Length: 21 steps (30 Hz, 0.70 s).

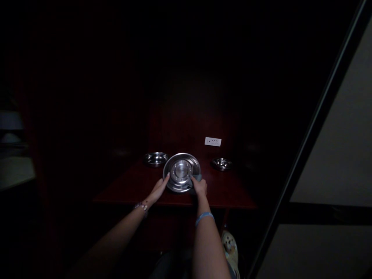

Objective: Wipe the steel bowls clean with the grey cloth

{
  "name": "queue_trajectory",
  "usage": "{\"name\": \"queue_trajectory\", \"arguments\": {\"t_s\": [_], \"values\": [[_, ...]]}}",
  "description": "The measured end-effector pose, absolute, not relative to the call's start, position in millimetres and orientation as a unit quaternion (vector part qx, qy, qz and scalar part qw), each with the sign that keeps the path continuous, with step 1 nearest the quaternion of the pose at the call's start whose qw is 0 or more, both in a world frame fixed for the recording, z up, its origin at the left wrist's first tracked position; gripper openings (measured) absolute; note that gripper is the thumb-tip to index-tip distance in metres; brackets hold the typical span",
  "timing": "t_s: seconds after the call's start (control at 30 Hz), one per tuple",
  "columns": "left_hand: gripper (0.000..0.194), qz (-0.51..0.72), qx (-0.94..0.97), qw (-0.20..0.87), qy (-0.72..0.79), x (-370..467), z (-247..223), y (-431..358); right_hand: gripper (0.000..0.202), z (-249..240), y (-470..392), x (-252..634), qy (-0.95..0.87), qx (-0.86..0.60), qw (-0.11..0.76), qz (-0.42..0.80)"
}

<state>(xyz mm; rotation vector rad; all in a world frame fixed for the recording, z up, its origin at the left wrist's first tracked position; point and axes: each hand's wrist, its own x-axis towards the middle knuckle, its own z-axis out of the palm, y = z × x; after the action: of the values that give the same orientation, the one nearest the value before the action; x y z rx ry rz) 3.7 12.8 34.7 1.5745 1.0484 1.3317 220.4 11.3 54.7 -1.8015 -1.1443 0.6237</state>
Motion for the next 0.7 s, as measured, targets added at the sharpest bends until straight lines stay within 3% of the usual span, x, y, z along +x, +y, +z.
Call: {"name": "queue_trajectory", "arguments": {"t_s": [0.47, 0.7], "values": [[0.083, 0.503, 0.640, 0.436, 0.383, 5.9, 31.5, 17.2, 0.050, 70.6, -11.6, 227.8, -0.458, -0.750, 0.425, 0.216], [0.072, 0.467, 0.668, 0.399, 0.420, 5.5, 31.6, 15.7, 0.053, 60.8, -3.4, 236.1, -0.408, -0.763, 0.448, 0.226]]}}
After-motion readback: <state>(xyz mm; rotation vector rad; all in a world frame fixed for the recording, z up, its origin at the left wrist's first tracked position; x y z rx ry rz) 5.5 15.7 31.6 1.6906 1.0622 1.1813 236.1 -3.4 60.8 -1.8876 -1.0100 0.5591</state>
